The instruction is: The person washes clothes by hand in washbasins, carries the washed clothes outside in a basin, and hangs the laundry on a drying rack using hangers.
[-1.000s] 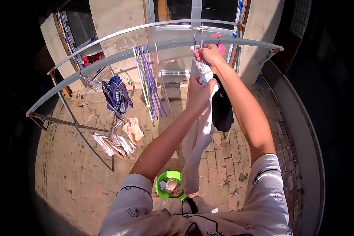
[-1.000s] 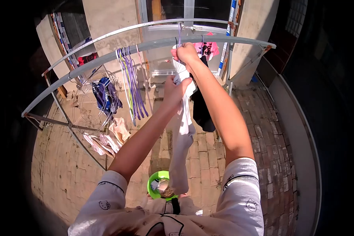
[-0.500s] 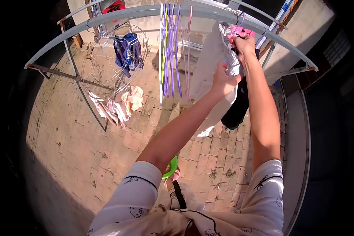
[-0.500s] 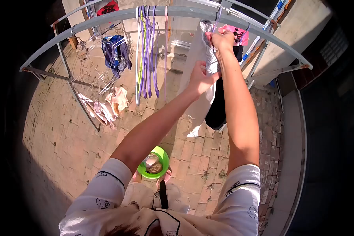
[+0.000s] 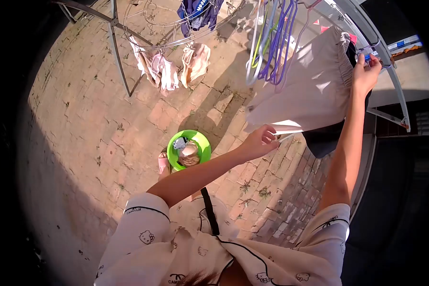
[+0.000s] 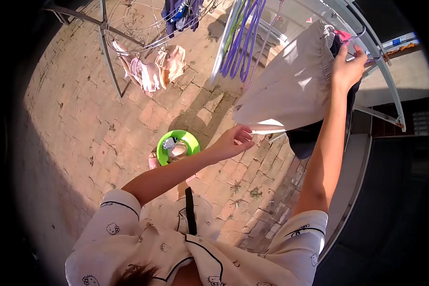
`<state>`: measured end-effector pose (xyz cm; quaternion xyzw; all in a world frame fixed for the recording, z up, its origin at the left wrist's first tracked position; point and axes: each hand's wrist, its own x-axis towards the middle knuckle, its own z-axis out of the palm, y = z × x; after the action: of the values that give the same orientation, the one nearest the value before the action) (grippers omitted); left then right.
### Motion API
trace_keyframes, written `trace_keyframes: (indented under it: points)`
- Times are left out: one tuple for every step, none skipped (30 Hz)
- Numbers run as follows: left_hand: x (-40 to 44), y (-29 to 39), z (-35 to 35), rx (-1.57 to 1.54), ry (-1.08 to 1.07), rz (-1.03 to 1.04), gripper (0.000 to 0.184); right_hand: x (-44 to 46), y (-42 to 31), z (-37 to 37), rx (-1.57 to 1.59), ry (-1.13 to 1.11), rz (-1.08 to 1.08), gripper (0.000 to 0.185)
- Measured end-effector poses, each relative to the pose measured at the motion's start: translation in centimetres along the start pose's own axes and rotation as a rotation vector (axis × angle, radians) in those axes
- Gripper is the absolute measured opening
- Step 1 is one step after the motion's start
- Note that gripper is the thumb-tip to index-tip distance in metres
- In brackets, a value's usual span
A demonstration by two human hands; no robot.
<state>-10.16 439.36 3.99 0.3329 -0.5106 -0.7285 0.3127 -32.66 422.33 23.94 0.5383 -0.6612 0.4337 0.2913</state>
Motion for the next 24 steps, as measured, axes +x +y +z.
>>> trace_keyframes:
  points:
    - [-3.0, -2.0, -2.2, -0.019, 0.052, -0.182, 0.032, -2.1, -2.4, -1.9, 0.071, 0.035, -0.029, 0.028]
    - [-5.6, -6.4, -4.3, -0.060, 0.157, -0.281, 0.028, -4.9, -5.2, -3.5, 0.149, 0.063, -0.057, 0.029]
    - [-8.6, -9.8, -6.6, -0.082, 0.302, -0.407, 0.024, -8.6, -8.0, -4.2, 0.436, 0.076, 0.002, 0.026]
    - [-11.4, -13.7, -8.3, -0.150, 0.454, -0.523, 0.018, -12.2, -6.7, -4.3, 0.404, -0.002, -0.016, 0.025]
    - [-14.0, -17.0, -9.9, -0.194, 0.572, -0.592, 0.016, -16.9, -7.6, -4.4, 0.369, -0.068, -0.021, 0.021]
    - [-16.2, -19.4, -11.0, -0.241, 0.686, -0.663, 0.013, -21.8, -7.5, -4.1, 0.373, -0.249, 0.108, 0.019]
    - [-18.1, -20.9, -11.9, -0.248, 0.699, -0.684, 0.012, -26.6, -8.3, -3.6, 0.468, -0.442, 0.347, 0.020]
    - [-19.3, -22.3, -12.6, -0.257, 0.712, -0.702, 0.010, -31.5, -8.5, -2.9, 0.400, -0.620, 0.457, 0.023]
    - [-20.3, -24.3, -12.9, -0.271, 0.719, -0.718, 0.010, -36.6, -8.6, -2.4, 0.389, -0.808, 0.595, 0.024]
    - [-20.9, -26.4, -13.4, -0.282, 0.726, -0.742, 0.009, -42.0, -7.8, -1.1, 0.395, -0.958, 0.627, 0.022]
    - [-21.4, -28.5, -14.7, -0.289, 0.730, -0.769, 0.009, -47.3, -7.4, 0.2, 0.350, -1.099, 0.554, 0.019]
    - [-21.6, -30.1, -16.0, -0.339, 0.779, -0.784, 0.009, -51.9, -8.1, 1.1, 0.273, -1.239, 0.457, 0.016]
    - [-21.5, -31.5, -17.2, -0.389, 0.829, -0.798, 0.010, -56.4, -8.1, 2.3, 0.298, -1.420, 0.455, 0.015]
    - [-21.5, -33.2, -18.4, -0.441, 0.875, -0.812, 0.010, -61.6, -7.3, 3.7, 0.319, -1.601, 0.426, 0.016]
    - [-21.7, -35.1, -19.9, -0.478, 0.927, -0.791, 0.011, -64.8, -8.5, 5.0, 0.263, -1.726, 0.307, 0.018]
    - [-22.2, -37.2, -20.8, -0.544, 0.979, -0.786, 0.012, -68.7, -8.6, 6.6, 0.316, -1.837, 0.285, 0.020]
    - [-22.8, -39.5, -21.7, -0.607, 1.028, -0.786, 0.013, -72.7, -8.5, 8.4, 0.279, -1.863, 0.212, 0.020]
    - [-23.4, -40.9, -22.8, -0.665, 1.073, -0.788, 0.013, -76.7, -8.5, 10.2, 0.243, -1.886, 0.145, 0.020]
    - [-24.1, -42.1, -23.4, -0.736, 1.078, -0.844, 0.015, -80.4, -8.3, 11.9, 0.265, -1.877, 0.153, 0.020]
    - [-24.7, -43.6, -23.9, -0.773, 1.079, -0.844, 0.015, -84.1, -8.0, 13.9, 0.284, -1.867, 0.165, 0.020]
    - [-25.4, -45.2, -24.2, -0.806, 1.075, -0.844, 0.015, -87.1, -8.7, 16.0, 0.301, -1.851, 0.182, 0.020]
    - [-26.1, -47.0, -24.5, -0.838, 1.067, -0.846, 0.015, -90.0, -9.1, 18.3, 0.235, -1.890, 0.191, 0.021]
    - [-27.0, -48.6, -24.4, -0.854, 1.065, -0.816, 0.015, -92.2, -9.9, 20.2, 0.163, -1.930, 0.201, 0.022]
    - [-27.7, -50.2, -24.4, -0.869, 1.062, -0.791, 0.015, -95.5, -9.2, 22.0, 0.157, -1.891, 0.212, 0.024]
